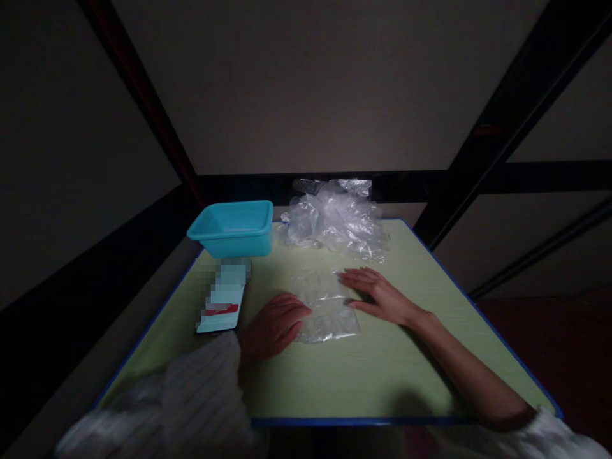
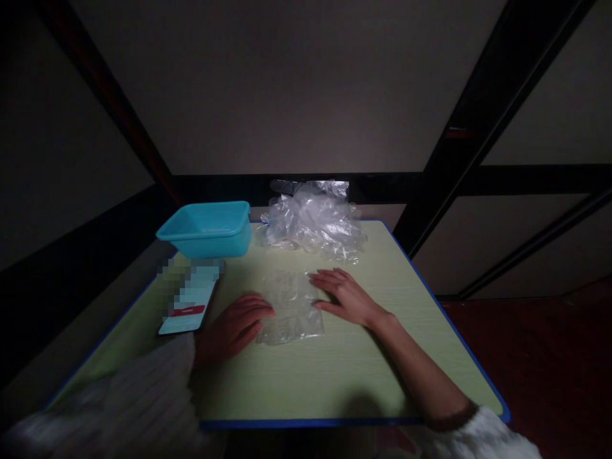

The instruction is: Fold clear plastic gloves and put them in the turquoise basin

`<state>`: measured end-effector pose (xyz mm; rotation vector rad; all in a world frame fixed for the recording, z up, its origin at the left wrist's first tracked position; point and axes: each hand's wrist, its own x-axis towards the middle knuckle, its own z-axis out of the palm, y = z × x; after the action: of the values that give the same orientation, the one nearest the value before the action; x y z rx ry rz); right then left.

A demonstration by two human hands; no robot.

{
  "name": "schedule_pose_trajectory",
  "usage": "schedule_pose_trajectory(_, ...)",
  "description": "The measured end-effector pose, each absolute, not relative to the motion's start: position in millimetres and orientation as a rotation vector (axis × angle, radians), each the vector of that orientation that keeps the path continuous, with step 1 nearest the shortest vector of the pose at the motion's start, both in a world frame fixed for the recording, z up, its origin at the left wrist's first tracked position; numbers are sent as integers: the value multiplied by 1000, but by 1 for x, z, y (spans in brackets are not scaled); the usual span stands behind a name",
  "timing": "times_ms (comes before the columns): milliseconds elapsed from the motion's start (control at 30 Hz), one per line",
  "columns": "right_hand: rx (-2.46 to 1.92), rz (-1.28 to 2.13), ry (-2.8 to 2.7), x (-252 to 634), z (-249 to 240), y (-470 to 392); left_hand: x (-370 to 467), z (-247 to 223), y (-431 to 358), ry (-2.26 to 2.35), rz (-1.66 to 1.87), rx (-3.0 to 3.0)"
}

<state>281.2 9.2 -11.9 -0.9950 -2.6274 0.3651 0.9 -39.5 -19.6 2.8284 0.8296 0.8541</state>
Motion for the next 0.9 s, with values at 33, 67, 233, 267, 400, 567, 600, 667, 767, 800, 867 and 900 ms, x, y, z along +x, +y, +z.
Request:
schedule_pose_trajectory(33,-1023,363,-2640,281,-14,11,1,-19,-40,832,849,2829)
schedule_pose_trajectory(67,-1050,366,-2653,281,-15,12,1,-19,-40,833,845,2828)
schedule_pose_trajectory(233,-1118,371,-2667,280,-18,11,2,-19,-40,875,850,2810)
schedule_pose_trajectory(267,-1118,366,-2666,280,-18,11,2,-19,-40,898,853,2804)
schedule_pose_trajectory(400,-1130,329,-2666,280,-19,10,3,-21,-38,1057,855,2744)
schedule_pose_trajectory(567,-1179,279,-2695,279,-18,8,2,-26,-34,1271,865,2633)
schedule_pose_trajectory(600,-1184,274,-2697,279,-18,8,1,-27,-33,1306,860,2622)
schedule_pose_trajectory(667,-1186,266,-2696,279,-18,7,1,-29,-32,1372,849,2602)
schedule_pose_trajectory(767,-1183,256,-2694,278,-18,7,0,-30,-31,1432,846,2576)
schedule_pose_trajectory(800,-1185,255,-2694,278,-18,6,0,-30,-31,1444,846,2570)
schedule_pose_trajectory(867,-1190,258,-2691,279,-19,6,-1,-30,-31,1473,845,2556)
schedule_pose_trajectory(900,-1191,263,-2688,279,-19,6,-1,-30,-31,1488,845,2548)
